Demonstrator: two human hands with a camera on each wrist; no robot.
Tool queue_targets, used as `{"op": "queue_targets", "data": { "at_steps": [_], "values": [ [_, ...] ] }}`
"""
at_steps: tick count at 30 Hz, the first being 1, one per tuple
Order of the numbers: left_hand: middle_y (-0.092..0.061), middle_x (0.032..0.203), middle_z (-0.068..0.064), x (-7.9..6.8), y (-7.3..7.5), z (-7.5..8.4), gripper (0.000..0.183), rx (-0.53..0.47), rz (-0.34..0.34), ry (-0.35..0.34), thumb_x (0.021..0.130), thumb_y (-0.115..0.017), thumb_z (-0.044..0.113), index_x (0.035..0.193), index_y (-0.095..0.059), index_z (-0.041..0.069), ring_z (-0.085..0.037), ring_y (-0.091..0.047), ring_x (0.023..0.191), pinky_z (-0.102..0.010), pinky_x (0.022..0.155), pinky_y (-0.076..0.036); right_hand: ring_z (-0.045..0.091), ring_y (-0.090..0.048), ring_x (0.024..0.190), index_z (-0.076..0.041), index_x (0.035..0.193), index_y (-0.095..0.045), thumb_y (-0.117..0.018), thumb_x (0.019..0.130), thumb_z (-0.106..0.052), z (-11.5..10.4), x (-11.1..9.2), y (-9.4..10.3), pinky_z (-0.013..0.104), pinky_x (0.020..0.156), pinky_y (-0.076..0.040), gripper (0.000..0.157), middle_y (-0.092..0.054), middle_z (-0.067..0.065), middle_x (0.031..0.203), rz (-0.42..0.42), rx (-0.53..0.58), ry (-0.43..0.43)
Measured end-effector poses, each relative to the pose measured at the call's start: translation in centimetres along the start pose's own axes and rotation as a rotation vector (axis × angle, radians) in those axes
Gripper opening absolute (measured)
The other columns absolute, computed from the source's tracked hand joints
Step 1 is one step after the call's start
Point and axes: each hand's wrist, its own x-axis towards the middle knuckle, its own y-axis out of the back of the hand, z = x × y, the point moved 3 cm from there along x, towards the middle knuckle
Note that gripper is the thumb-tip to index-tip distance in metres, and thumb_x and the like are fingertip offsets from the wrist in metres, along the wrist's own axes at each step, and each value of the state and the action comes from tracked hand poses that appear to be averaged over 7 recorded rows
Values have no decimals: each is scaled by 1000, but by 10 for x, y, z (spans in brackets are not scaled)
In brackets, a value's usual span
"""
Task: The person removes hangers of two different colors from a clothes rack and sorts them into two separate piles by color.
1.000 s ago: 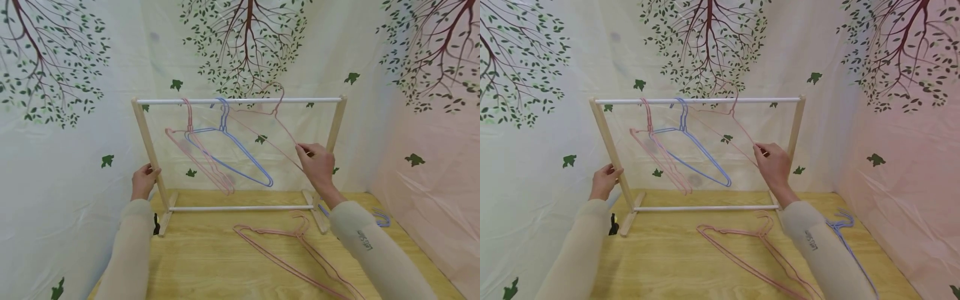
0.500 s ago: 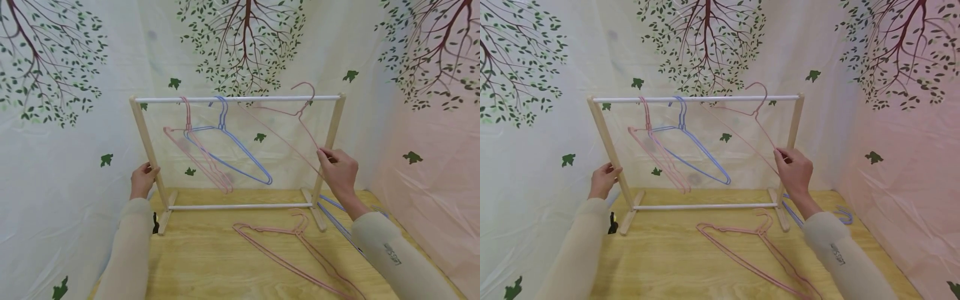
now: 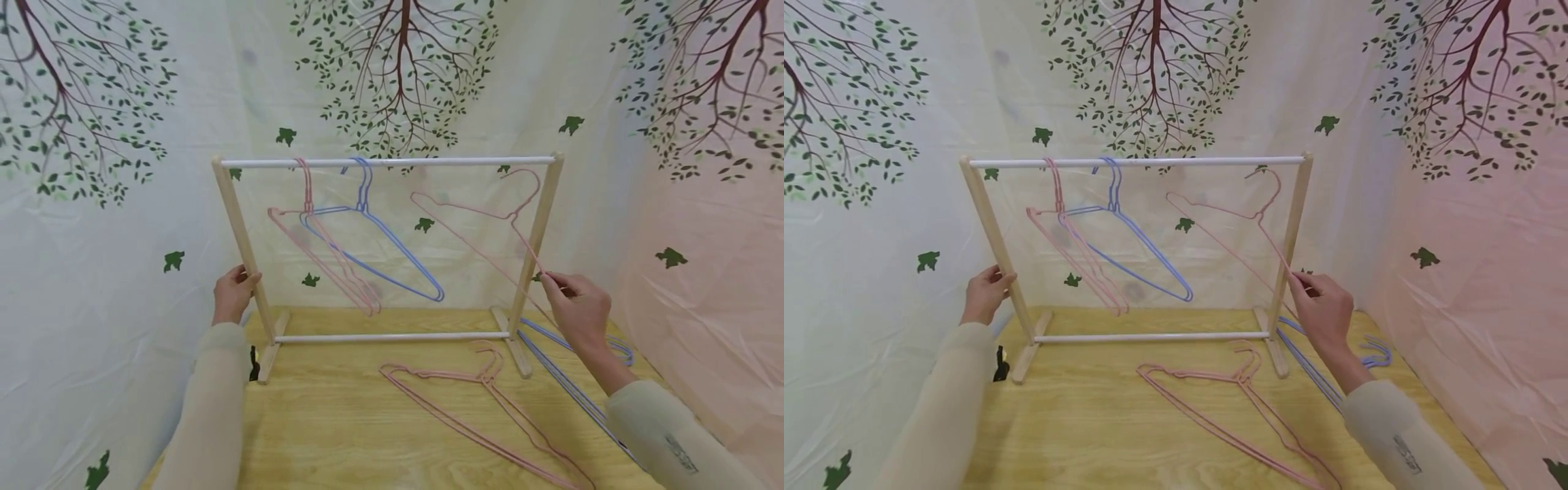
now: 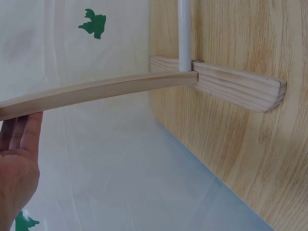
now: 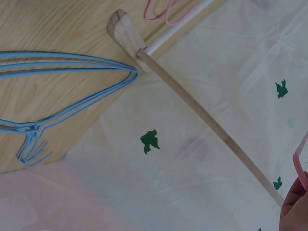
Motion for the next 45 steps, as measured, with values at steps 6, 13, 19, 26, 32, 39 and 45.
{"op": "queue_targets", "data": {
  "at_steps": [6,13,19,26,32,39,45],
  "values": [
    [-55,134,-26,-3,-4,1,48,3,-11,0,102,-57,15,146,-47,-1,-26,-59,108,-33,91,-53,-11,-53,61,-2,89,-80,-78,86,-8,18,-21,14,8,53,-41,8,-68,-4,72,-55,-18,-53],
    [-56,134,-25,-4,-2,1,48,-1,2,2,102,-57,15,146,-47,0,-25,-59,108,-29,91,-53,-11,-53,60,-2,89,-80,-79,85,-7,32,-44,22,8,54,-41,7,-70,8,73,-115,-57,-54],
    [-55,134,-25,-7,-2,1,48,3,10,12,102,-56,16,147,-47,1,-28,-58,111,-32,93,-52,-6,-57,57,-2,91,-80,-77,87,-12,41,-59,26,13,46,-41,11,-71,7,73,-173,-55,-114],
    [-55,134,-27,-8,-4,5,47,-15,8,7,102,-57,14,146,-47,-1,-32,-57,114,-42,99,-49,-1,-60,56,0,91,-78,-76,88,-9,45,-80,30,15,44,-43,10,-71,6,72,-235,-22,-134],
    [-55,134,-25,-9,-2,5,47,-7,17,17,102,-57,16,146,-47,1,-29,-57,112,-42,99,-49,2,-60,56,-1,91,-78,-77,88,-10,50,-105,33,17,44,-44,10,-71,7,73,-300,-55,-149],
    [-56,135,-24,-13,0,5,48,-14,17,8,102,-57,18,146,-47,2,-22,-59,108,-31,93,-52,4,-60,59,-5,93,-79,-76,90,-17,56,-135,38,20,44,-45,13,-70,0,74,-388,-94,-223],
    [-55,136,-24,-15,1,2,48,-1,31,18,102,-57,16,147,-47,2,-24,-59,111,-31,93,-52,10,-63,60,-7,96,-79,-74,92,-21,54,-155,41,24,45,-47,15,-70,-2,75,-473,-92,-307]
  ]
}}
